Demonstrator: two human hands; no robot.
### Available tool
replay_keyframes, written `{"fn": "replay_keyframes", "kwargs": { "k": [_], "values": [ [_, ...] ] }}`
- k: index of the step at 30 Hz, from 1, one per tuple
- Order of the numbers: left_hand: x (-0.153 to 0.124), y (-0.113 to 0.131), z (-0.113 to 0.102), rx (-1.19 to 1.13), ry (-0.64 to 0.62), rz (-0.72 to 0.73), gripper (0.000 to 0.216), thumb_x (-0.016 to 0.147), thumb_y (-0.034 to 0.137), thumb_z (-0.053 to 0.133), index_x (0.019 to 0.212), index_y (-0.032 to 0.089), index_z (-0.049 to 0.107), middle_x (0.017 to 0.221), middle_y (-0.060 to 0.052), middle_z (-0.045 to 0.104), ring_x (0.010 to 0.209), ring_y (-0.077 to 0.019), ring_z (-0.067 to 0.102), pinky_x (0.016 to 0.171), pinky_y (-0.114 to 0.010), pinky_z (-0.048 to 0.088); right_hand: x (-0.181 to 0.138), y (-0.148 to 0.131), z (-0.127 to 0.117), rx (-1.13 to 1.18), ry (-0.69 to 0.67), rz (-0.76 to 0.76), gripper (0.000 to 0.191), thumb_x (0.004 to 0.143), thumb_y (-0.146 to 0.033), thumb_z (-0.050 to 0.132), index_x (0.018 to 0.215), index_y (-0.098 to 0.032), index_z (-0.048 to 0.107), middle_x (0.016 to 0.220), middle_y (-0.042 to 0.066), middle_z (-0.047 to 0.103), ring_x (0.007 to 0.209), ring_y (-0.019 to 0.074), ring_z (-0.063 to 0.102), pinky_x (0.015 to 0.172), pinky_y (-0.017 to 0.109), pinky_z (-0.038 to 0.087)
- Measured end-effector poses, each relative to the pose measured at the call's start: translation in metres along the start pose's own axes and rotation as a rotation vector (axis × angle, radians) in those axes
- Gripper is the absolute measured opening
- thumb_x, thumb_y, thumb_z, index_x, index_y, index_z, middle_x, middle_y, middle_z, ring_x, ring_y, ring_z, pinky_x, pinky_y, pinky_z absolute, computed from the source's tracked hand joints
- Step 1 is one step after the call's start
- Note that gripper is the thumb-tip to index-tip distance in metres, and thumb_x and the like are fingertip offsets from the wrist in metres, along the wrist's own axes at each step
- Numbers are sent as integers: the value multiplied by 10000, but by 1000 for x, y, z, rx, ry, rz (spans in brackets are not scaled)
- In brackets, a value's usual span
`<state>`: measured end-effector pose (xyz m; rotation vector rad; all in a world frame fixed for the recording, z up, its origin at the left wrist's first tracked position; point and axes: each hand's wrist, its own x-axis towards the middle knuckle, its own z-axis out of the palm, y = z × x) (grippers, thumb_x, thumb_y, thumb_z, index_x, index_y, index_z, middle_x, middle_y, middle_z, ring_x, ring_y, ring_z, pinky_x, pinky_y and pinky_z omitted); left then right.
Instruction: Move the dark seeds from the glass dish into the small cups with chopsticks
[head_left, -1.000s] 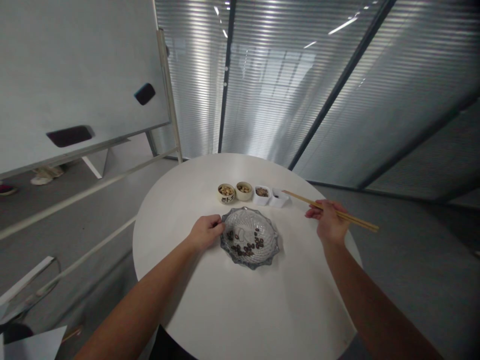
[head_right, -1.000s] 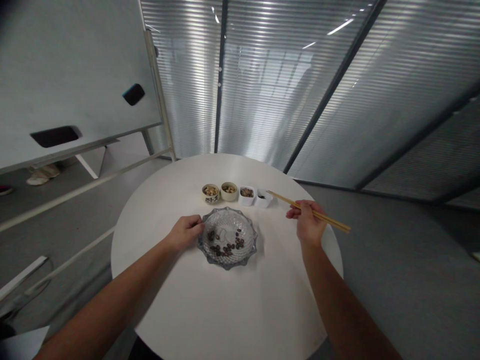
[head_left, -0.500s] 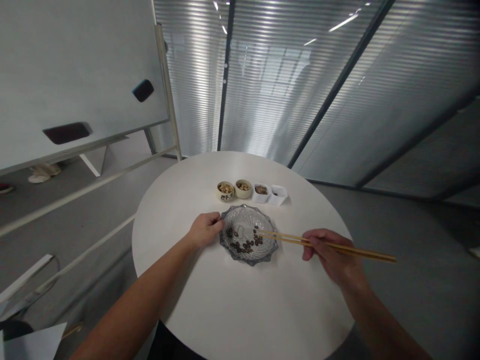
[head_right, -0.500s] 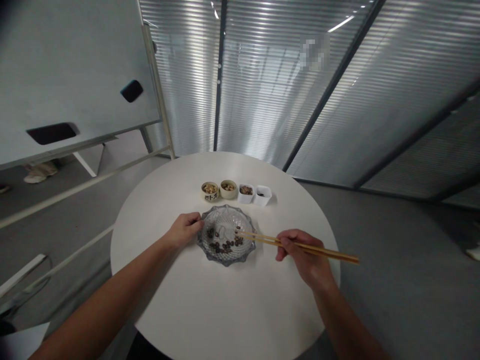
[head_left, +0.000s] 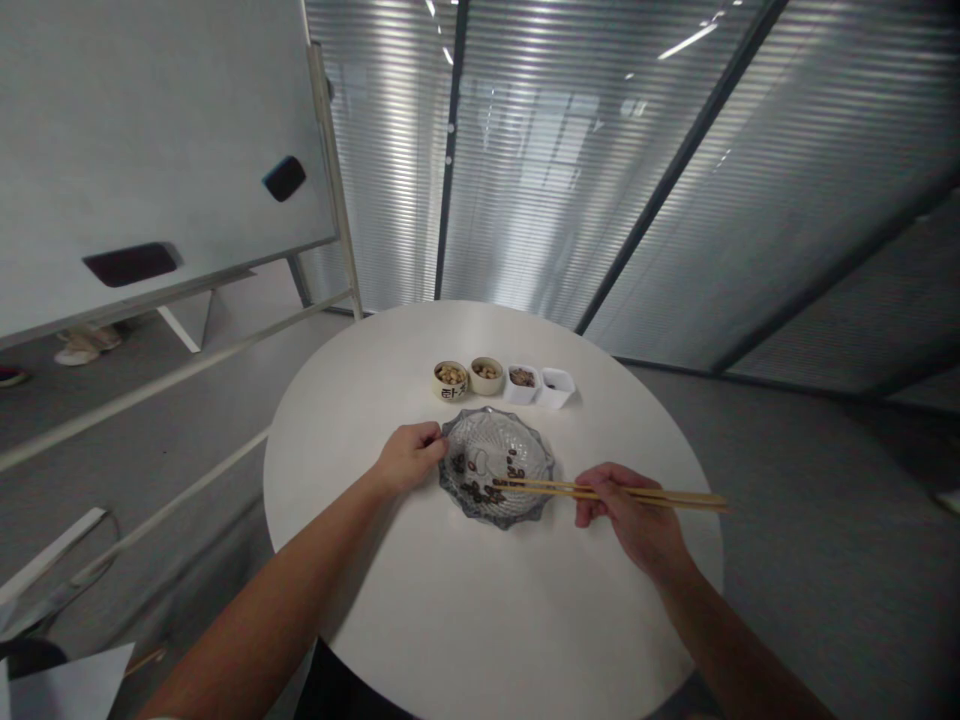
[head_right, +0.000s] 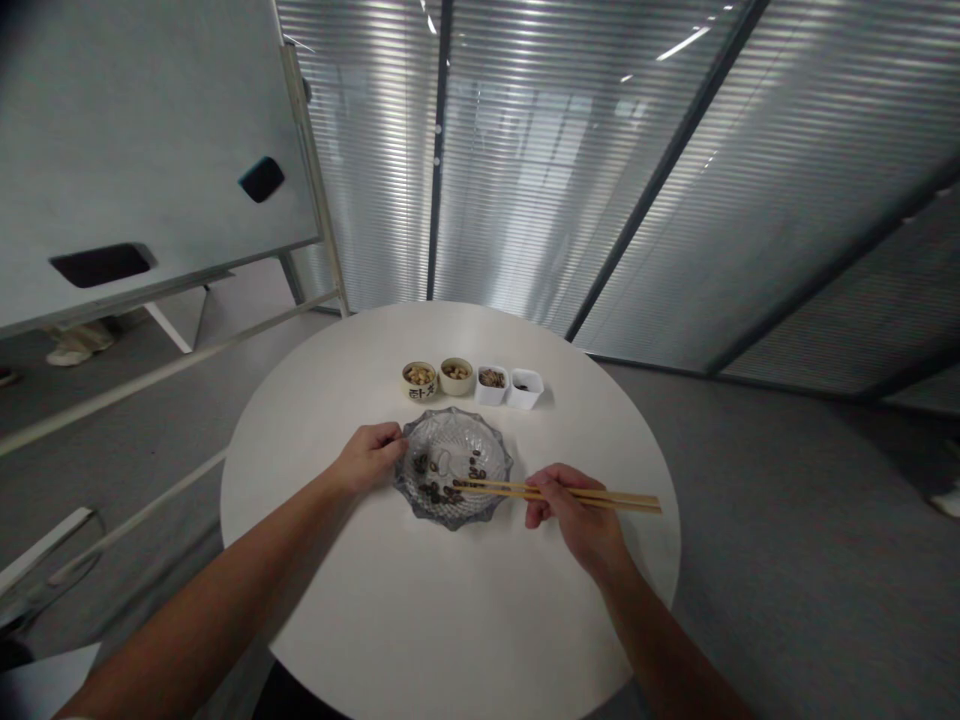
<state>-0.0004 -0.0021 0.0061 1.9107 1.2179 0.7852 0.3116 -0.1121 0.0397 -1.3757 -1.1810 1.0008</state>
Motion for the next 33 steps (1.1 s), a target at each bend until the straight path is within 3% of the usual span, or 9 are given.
{"fn": "replay_keyframes", "kwargs": {
  "k": [9,14,23,28,33],
  "values": [
    [-1,3,0,-12,12,-21,275,818,381,493,622,189,482,582,40,393,602,-119,393,562,-248,288,3,-2,12,147,97,33,376,740,-526,756,668,-162,694,526,28,666,352,164,599,359,255,474],
    [0,4,-1,-5,3,-13,262,815,360,493,617,190,465,577,42,379,593,-115,383,555,-250,275,-1,0,17,97,139,-33,373,748,-517,744,635,-166,687,498,24,651,362,162,607,373,244,473],
    [0,2,1,-5,12,-14,262,816,359,488,618,189,468,574,40,368,589,-114,373,548,-250,264,1,1,14,286,195,-107,298,751,-446,746,639,-173,708,533,22,658,348,161,583,341,288,497],
    [0,1,1,-14,8,-11,260,817,358,492,622,192,447,583,42,372,592,-113,375,550,-249,265,1,-5,9,281,171,-140,290,770,-443,735,659,-175,717,516,25,651,364,165,589,355,285,507],
    [0,1,1,-9,9,-13,264,820,364,486,623,193,445,583,44,363,597,-115,376,556,-251,263,-4,4,4,161,44,-111,311,807,-467,724,732,-165,721,531,36,666,409,165,612,412,265,495]
  ]
}}
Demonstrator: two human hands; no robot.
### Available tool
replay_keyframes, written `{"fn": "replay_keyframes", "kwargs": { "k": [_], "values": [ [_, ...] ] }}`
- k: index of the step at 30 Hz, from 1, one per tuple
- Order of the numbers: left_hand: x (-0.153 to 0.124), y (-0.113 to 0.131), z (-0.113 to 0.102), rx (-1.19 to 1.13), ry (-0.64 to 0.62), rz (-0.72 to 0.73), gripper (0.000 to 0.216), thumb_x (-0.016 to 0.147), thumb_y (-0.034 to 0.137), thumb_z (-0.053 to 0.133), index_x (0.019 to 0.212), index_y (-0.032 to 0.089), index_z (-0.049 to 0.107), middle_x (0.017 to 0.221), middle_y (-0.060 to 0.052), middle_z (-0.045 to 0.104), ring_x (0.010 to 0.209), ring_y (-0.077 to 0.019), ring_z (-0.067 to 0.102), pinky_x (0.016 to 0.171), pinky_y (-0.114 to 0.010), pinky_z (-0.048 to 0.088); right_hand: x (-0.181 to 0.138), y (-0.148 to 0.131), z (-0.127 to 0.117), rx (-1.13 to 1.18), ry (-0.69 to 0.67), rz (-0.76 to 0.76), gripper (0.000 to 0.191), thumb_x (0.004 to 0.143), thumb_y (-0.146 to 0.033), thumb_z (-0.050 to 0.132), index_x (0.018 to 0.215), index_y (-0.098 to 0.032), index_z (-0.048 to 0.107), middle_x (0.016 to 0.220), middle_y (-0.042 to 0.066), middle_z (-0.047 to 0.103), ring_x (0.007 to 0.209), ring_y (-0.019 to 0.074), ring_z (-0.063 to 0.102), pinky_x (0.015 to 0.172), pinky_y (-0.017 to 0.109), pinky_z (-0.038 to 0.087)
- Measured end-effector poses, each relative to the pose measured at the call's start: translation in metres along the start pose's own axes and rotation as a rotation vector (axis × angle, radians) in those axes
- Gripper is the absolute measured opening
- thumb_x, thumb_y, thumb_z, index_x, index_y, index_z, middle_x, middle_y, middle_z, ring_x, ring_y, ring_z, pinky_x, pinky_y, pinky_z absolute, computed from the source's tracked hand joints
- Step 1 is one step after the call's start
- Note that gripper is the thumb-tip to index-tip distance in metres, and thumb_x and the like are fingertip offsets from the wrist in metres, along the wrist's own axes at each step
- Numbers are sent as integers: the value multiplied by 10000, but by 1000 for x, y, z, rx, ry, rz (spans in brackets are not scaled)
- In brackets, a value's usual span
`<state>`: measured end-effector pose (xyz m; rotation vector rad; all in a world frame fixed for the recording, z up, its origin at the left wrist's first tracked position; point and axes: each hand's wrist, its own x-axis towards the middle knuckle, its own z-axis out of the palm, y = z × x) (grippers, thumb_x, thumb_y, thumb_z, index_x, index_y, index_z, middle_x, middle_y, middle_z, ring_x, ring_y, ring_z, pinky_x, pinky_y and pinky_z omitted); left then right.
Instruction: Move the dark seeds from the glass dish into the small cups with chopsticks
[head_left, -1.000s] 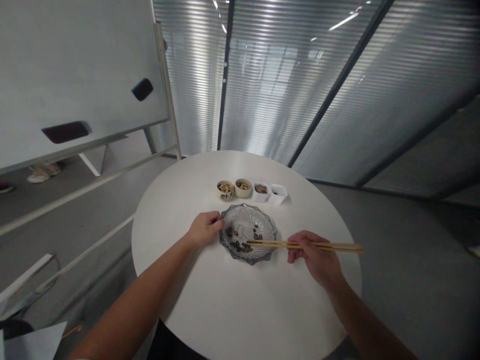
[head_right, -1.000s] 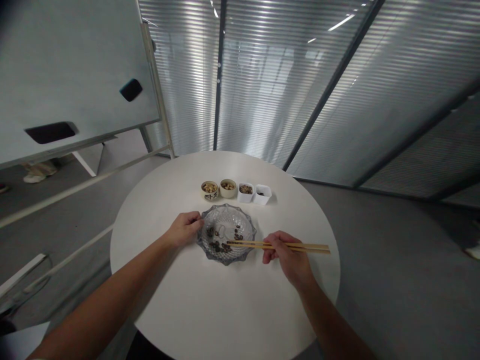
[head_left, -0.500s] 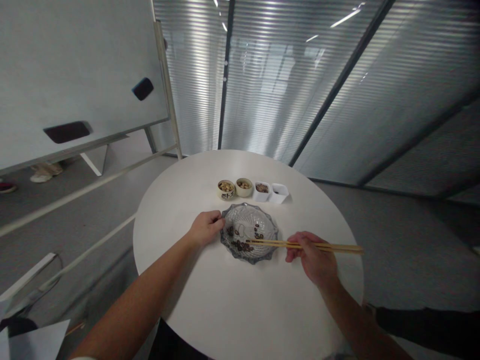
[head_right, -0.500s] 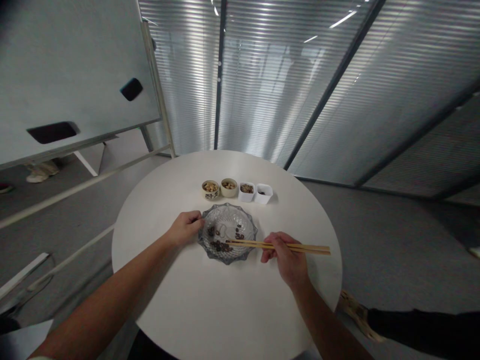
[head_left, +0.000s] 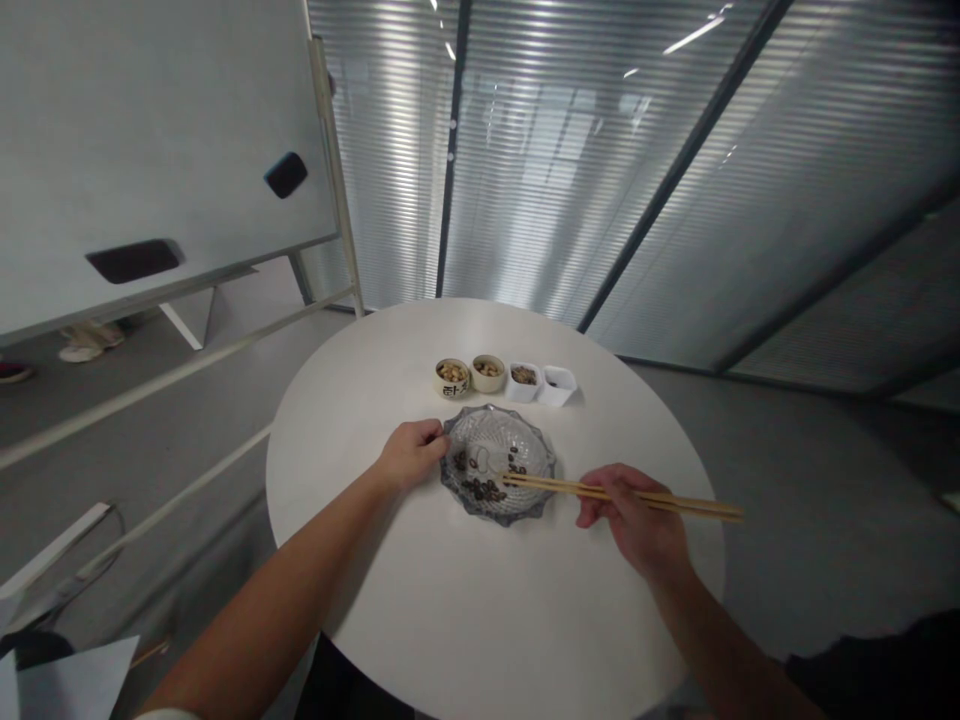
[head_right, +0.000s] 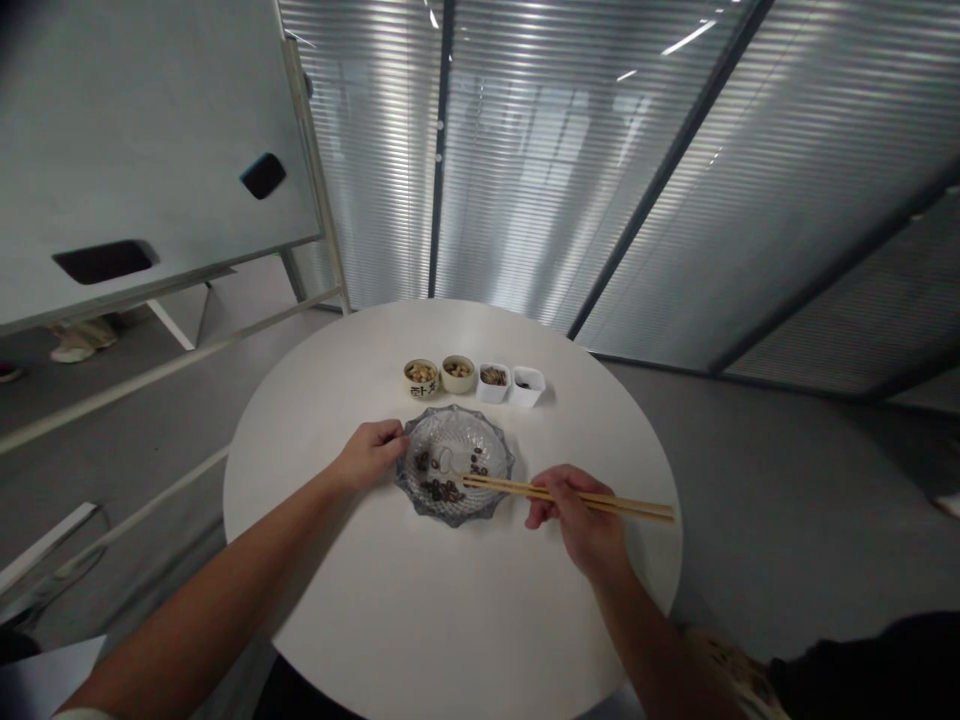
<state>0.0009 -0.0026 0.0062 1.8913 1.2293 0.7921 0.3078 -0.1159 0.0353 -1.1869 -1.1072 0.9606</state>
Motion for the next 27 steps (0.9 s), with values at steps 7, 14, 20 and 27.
{"fn": "replay_keyframes", "kwargs": {
  "k": [7,14,20,27],
  "values": [
    [0,0,-1,2,-5,5,259,820,359,489,626,191,458,577,45,385,590,-112,382,554,-251,266,-5,2,-9,-173,-106,17,294,874,-455,678,830,-166,718,574,35,683,512,180,649,532,291,526],
    [1,0,-1,22,-4,2,263,819,367,494,628,189,464,574,46,386,586,-111,387,554,-251,269,-2,2,-4,-142,-114,80,310,864,-472,689,797,-169,698,520,19,655,445,163,623,484,273,519],
    [1,1,-1,33,-5,2,266,825,367,488,630,188,470,575,46,385,589,-112,390,556,-251,263,-1,4,2,-117,-33,122,358,826,-515,712,784,-160,713,538,48,683,461,175,651,484,270,536],
    [0,3,-2,26,-6,0,258,818,356,490,625,186,481,569,46,383,583,-110,386,553,-249,267,-1,0,7,-153,24,137,439,773,-592,727,754,-153,730,524,62,688,452,201,662,478,305,569]
  ]
}}
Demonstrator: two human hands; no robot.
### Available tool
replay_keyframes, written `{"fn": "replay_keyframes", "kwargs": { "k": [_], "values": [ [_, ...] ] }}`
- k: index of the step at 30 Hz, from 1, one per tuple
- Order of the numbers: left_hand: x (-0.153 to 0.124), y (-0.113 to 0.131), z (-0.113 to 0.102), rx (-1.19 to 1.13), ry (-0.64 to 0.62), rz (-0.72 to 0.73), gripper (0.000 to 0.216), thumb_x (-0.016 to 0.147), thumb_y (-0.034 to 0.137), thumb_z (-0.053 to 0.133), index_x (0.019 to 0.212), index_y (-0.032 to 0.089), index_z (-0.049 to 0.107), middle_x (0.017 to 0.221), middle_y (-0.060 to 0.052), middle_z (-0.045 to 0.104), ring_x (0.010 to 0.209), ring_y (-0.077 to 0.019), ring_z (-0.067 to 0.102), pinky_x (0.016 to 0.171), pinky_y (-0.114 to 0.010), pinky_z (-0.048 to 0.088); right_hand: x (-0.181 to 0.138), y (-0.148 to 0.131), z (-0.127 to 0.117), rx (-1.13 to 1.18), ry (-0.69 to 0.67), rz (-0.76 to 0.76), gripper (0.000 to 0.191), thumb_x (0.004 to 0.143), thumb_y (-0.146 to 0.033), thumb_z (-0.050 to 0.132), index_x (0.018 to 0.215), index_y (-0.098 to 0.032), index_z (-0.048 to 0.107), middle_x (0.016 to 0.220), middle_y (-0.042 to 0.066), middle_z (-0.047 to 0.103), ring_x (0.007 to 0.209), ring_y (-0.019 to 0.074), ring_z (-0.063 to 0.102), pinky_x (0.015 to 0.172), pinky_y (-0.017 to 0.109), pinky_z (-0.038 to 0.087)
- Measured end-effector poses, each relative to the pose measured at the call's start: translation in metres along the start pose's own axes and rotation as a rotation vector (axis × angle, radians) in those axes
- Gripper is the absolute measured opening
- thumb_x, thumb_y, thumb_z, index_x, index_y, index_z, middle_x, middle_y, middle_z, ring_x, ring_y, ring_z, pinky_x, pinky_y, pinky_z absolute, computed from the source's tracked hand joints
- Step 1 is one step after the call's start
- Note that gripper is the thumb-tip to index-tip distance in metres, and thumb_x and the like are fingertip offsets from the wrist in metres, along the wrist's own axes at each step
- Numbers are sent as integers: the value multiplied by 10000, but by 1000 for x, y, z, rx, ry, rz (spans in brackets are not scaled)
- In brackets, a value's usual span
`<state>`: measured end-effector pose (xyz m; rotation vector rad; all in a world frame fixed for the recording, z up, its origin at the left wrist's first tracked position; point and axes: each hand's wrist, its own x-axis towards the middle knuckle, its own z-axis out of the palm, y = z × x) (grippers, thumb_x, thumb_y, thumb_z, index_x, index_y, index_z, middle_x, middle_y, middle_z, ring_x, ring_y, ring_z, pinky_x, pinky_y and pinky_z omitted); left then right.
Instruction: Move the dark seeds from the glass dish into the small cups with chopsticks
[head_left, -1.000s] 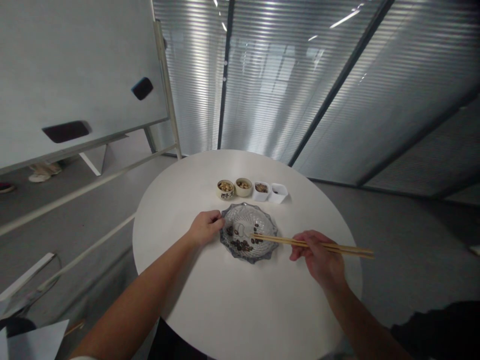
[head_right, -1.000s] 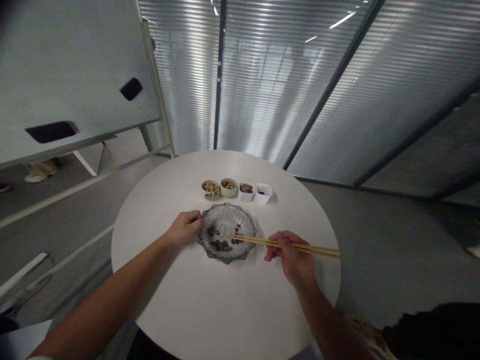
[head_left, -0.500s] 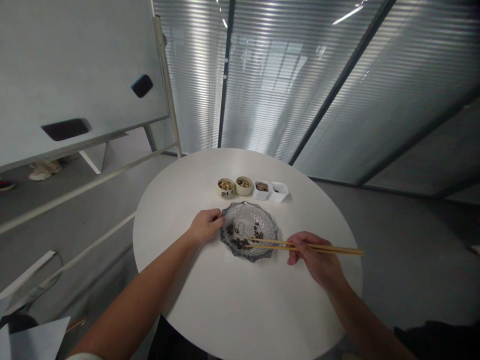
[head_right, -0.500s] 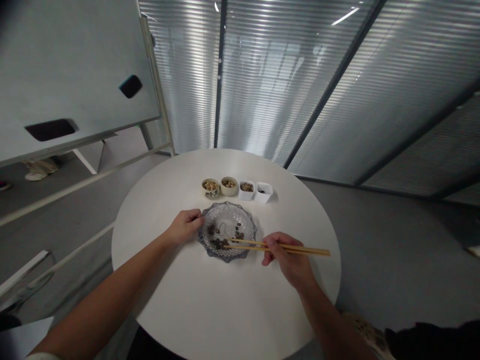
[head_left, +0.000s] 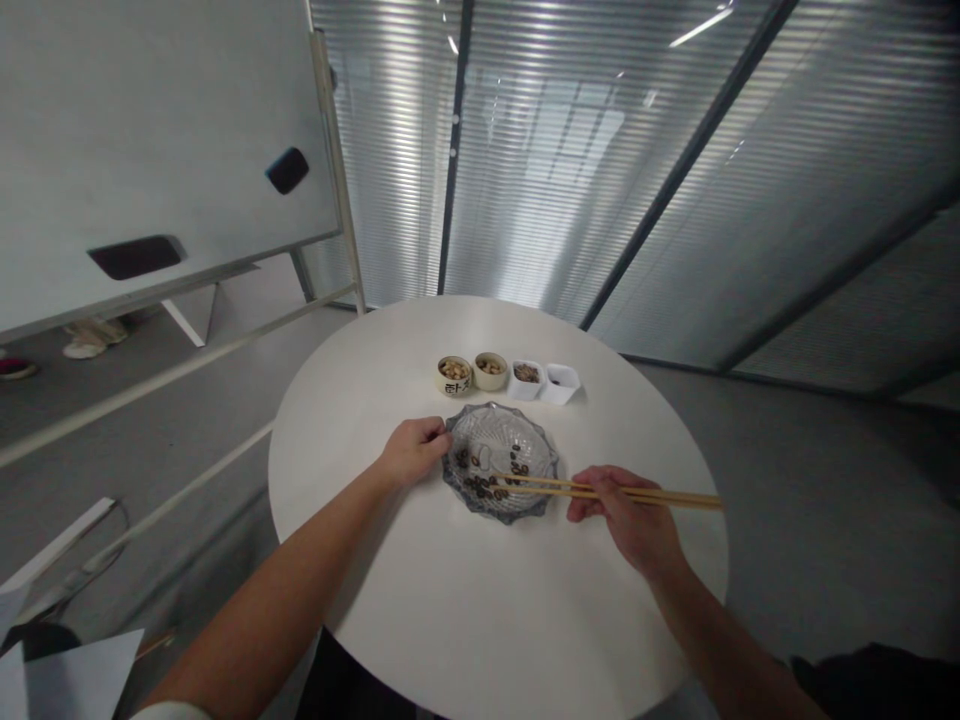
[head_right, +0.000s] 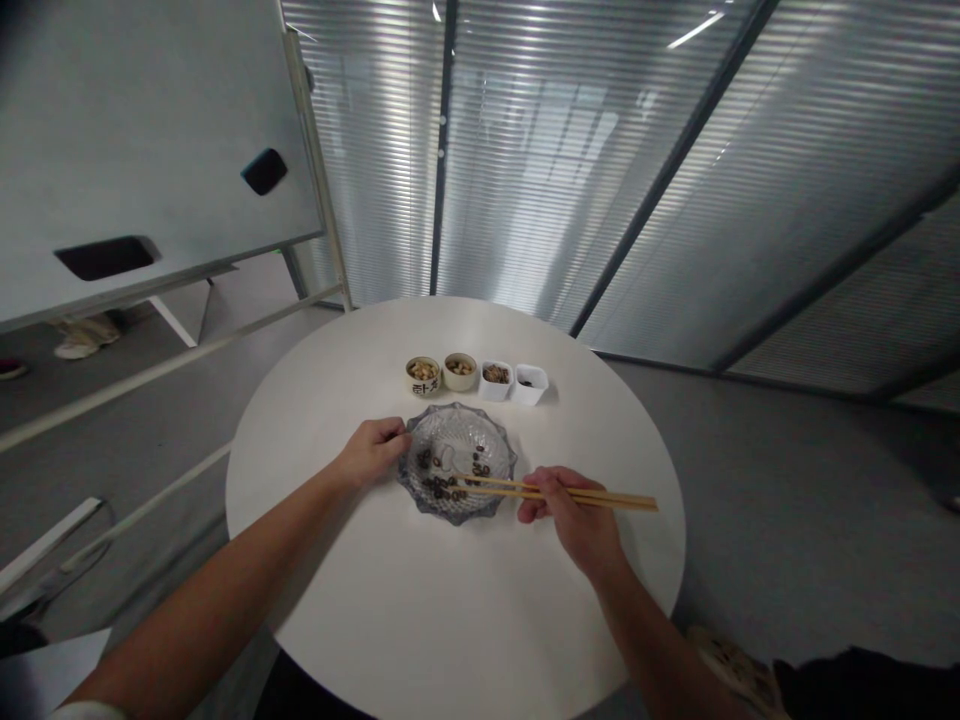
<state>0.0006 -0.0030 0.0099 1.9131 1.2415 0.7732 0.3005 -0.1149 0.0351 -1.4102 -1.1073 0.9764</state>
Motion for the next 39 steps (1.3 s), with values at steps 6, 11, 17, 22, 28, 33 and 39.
{"fn": "replay_keyframes", "kwargs": {
  "k": [6,11,17,22,28,33,39],
  "values": [
    [0,0,1,-10,1,-1,263,820,358,494,623,186,471,570,46,383,581,-108,377,547,-249,260,1,-1,6,26,72,-15,470,766,-624,718,726,-156,729,516,57,688,436,198,662,460,302,578],
    [-1,-1,2,-21,7,-5,262,817,361,494,623,186,471,575,45,383,585,-108,380,550,-249,260,2,5,6,76,113,-31,444,789,-591,718,719,-152,722,522,56,690,426,189,658,442,290,570],
    [0,-3,3,-26,7,1,262,819,363,494,625,189,466,576,47,376,586,-110,376,553,-251,258,5,2,0,276,174,-136,342,809,-467,741,719,-136,727,547,47,690,402,181,645,395,290,550],
    [1,-5,3,-12,14,15,276,826,364,496,617,192,441,576,47,365,589,-111,374,552,-251,256,41,-22,-14,415,390,-354,307,774,-407,761,652,-141,669,626,29,706,364,172,620,346,323,552],
    [0,-5,2,-5,11,7,273,825,367,490,621,190,448,577,46,377,589,-110,380,553,-248,264,119,-31,-37,357,570,-330,356,862,-429,653,674,-130,620,476,-9,592,340,146,590,376,281,573],
    [0,-4,3,-13,1,-16,271,822,380,485,631,190,459,585,44,381,601,-112,386,556,-245,272,144,-9,-46,302,586,-257,314,873,-375,635,680,-128,620,477,-2,597,354,138,586,392,274,579],
    [0,-3,3,-18,-17,-13,264,817,380,482,636,188,471,588,43,379,601,-113,389,556,-246,271,134,-3,-52,373,516,-224,329,877,-409,612,677,-147,609,481,-10,590,374,151,592,388,293,574]
  ]
}}
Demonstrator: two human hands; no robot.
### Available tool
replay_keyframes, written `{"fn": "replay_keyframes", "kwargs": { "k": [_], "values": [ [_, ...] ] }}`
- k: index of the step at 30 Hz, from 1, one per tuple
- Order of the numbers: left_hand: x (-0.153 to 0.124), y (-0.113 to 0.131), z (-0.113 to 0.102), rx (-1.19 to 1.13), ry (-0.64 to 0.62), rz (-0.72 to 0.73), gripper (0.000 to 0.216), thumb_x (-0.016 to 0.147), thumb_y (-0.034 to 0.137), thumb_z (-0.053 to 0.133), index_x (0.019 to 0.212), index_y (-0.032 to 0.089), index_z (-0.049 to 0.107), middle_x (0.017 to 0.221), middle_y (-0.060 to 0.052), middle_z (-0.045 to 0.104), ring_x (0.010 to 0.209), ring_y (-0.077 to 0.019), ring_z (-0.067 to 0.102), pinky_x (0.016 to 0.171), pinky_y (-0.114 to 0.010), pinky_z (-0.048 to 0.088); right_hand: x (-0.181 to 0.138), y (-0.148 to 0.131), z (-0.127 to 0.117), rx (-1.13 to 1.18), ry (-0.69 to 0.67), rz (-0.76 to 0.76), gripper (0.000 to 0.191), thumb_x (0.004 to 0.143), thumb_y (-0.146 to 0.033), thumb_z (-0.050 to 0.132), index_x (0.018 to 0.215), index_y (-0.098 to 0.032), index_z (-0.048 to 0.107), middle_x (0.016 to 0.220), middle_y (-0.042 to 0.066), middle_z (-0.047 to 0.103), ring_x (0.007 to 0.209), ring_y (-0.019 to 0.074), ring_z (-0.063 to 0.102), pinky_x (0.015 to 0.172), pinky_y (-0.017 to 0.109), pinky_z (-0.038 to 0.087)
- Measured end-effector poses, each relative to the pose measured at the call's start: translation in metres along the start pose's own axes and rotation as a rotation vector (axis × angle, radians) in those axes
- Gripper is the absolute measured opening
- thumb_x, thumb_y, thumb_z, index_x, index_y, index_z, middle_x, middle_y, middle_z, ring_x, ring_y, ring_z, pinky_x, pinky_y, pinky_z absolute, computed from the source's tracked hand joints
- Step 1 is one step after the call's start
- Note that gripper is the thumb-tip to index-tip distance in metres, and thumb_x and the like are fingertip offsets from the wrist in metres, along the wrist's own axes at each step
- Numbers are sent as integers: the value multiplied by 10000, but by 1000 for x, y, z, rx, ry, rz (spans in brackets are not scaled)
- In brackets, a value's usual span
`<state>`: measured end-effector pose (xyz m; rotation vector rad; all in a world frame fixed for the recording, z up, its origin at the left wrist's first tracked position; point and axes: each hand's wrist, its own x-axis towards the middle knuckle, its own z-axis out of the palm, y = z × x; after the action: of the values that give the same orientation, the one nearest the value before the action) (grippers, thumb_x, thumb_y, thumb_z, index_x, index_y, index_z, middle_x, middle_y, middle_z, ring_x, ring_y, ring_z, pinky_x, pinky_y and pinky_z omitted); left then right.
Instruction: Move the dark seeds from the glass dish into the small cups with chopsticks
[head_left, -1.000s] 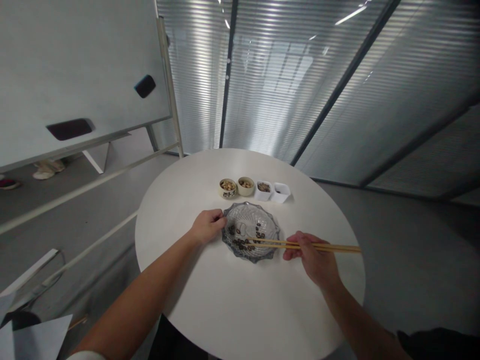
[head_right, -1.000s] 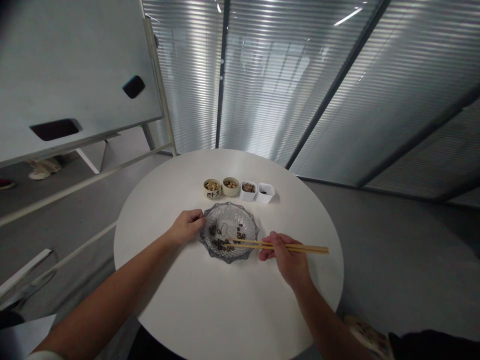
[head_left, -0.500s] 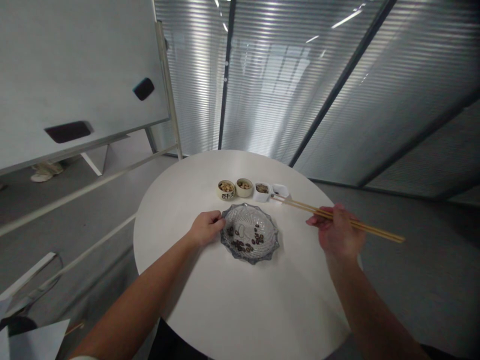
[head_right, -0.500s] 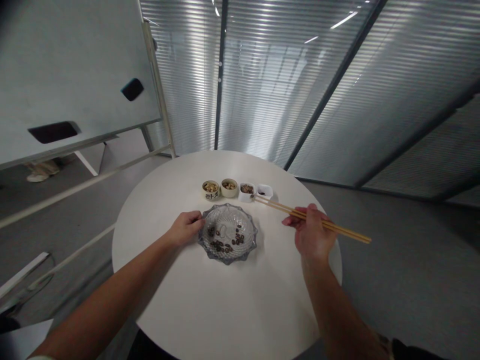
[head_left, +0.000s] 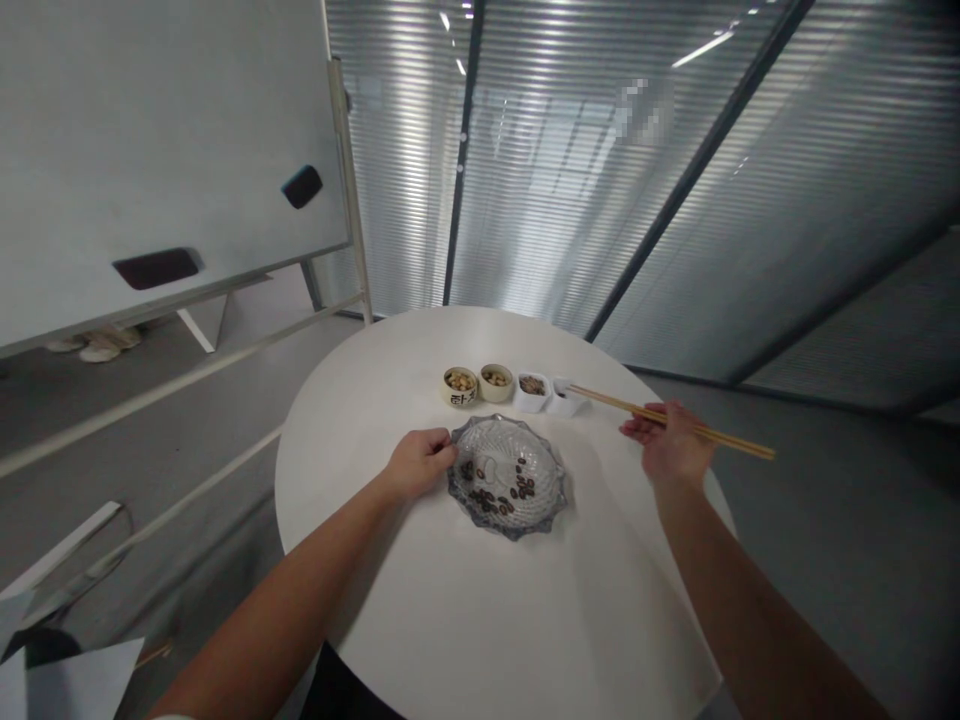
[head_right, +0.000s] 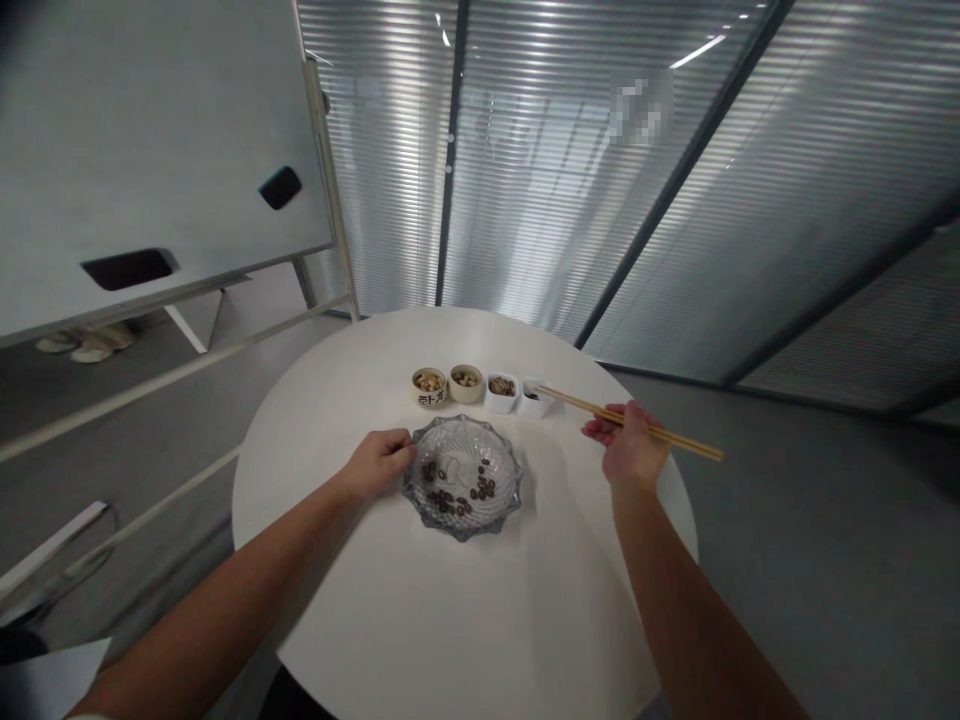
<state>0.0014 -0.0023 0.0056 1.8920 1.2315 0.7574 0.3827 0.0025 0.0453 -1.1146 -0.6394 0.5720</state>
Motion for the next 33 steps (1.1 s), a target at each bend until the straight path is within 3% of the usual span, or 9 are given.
{"fn": "replay_keyframes", "kwargs": {
  "k": [4,7,13,20,26,33],
  "values": [
    [-1,1,-1,2,12,1,275,813,387,486,625,187,461,583,45,376,594,-110,383,552,-244,264,-32,-18,3,53,-86,-48,336,813,-454,694,682,-149,640,512,-11,605,372,147,584,373,294,557],
    [-1,1,-1,9,18,0,269,811,379,487,625,186,461,582,45,377,597,-110,386,553,-243,264,-73,-28,7,82,-247,-2,318,814,-445,710,699,-151,672,552,13,645,382,158,598,371,296,537],
    [0,-1,0,0,12,-5,255,810,365,488,628,189,455,580,45,385,596,-113,385,556,-245,265,-138,-15,7,-127,-507,112,344,893,-475,642,775,-157,703,543,33,666,420,156,623,410,251,503],
    [0,-2,0,4,22,-1,272,818,378,487,625,193,436,580,44,372,592,-113,379,558,-246,264,-147,-8,14,-205,-519,178,413,844,-581,654,758,-177,673,449,-3,604,349,142,539,363,241,431],
    [-1,1,-1,-2,11,-7,262,816,374,490,631,192,456,582,43,380,593,-115,381,556,-249,266,-150,-6,15,-352,-526,116,423,878,-584,612,761,-187,698,435,-10,576,360,136,500,371,244,411],
    [-1,0,0,-4,27,-8,271,815,380,498,624,194,450,577,48,371,588,-112,376,553,-248,264,-154,0,16,-328,-462,87,455,881,-601,593,707,-189,677,480,-5,593,343,120,477,338,236,375]
  ]
}}
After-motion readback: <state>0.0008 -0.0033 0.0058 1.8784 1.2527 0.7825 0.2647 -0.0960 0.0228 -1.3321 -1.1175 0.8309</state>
